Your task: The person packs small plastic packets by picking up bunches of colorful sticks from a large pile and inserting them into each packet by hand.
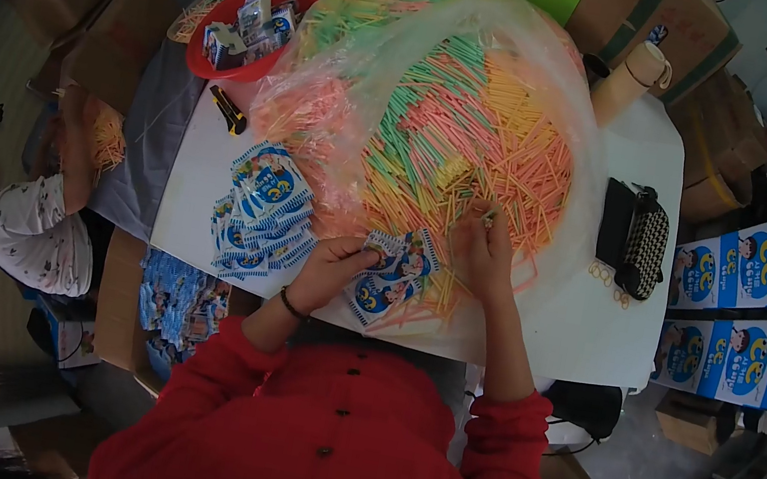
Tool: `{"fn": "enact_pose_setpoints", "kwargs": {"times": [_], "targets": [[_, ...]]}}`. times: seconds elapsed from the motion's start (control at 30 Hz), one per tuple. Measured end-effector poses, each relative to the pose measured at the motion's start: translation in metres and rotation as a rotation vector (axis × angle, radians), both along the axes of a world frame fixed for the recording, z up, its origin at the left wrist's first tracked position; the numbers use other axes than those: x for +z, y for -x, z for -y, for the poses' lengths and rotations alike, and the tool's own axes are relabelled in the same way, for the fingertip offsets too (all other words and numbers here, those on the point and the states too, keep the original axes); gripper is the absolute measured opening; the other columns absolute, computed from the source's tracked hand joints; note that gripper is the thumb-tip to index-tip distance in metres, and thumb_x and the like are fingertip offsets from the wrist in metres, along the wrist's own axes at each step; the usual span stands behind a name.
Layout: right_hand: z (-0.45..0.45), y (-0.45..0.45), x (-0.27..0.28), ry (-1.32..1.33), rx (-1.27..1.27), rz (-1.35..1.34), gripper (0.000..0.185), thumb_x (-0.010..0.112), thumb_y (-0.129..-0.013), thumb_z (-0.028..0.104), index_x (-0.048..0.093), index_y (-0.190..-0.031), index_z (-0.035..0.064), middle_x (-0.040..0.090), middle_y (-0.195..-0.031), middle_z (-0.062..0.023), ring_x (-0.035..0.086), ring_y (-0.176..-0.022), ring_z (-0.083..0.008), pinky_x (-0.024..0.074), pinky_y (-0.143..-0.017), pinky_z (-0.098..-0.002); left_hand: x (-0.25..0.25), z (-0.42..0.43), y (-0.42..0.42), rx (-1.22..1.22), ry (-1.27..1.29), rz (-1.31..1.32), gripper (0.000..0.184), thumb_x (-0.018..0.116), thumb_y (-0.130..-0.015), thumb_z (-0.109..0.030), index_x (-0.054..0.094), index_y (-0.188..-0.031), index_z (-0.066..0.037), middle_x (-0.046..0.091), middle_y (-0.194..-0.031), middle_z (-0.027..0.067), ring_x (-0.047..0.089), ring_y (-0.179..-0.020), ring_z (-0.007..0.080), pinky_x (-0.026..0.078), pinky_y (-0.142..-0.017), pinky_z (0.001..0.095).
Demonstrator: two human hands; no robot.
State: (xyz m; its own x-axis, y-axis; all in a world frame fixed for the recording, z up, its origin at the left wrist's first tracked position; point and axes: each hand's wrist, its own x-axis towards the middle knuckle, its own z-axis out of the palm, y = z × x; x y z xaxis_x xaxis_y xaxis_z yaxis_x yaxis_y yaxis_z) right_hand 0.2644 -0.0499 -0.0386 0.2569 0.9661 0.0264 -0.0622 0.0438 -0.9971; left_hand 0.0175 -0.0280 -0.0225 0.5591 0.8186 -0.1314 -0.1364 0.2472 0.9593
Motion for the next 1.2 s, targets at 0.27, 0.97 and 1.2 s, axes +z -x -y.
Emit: {"fn": "enact_pose_setpoints", "kwargs": {"times": [0.27,0.97,1.2], "targets": [[0.018,0.048,0.076,-0.233,0.241,-0.578,0.013,0.043,-0.102,0.020,0.046,-0.105,0.0082,0.057,-0.100,-0.0075,0.055,-0.109,-0.0228,0.0432,-0.092,-0.0380,0.004,0.002,-0.006,-0.079,0.013,-0.026,0.016,0.060,-0.092,-0.008,0.067,-0.103,0.001,0.067,-0.089,0.0001,0.058,-0.082,0.0035,0.048,-0.072,0.0206],[0.016,0.049,0.099,-0.210,0.404,0.545,0.019,0.053,-0.093,0.012,0.060,-0.111,0.0104,0.063,-0.117,-0.0050,0.046,-0.129,-0.0257,0.0100,-0.113,-0.0509,0.006,0.001,-0.014,-0.118,-0.207,0.121,0.029,0.055,-0.093,-0.002,0.057,-0.122,-0.001,0.063,-0.112,0.0036,0.058,-0.102,0.0100,0.047,-0.088,0.0255],[0.004,0.017,0.081,-0.192,-0.079,0.757,0.012,0.056,-0.089,0.009,0.061,-0.099,0.0065,0.065,-0.090,-0.0115,0.063,-0.088,-0.0304,0.0469,-0.080,-0.0376,0.023,-0.008,-0.018,0.026,0.130,0.274,0.033,0.056,-0.090,0.003,0.055,-0.123,-0.002,0.063,-0.113,0.0046,0.060,-0.102,0.0127,0.048,-0.091,0.0280]]}}
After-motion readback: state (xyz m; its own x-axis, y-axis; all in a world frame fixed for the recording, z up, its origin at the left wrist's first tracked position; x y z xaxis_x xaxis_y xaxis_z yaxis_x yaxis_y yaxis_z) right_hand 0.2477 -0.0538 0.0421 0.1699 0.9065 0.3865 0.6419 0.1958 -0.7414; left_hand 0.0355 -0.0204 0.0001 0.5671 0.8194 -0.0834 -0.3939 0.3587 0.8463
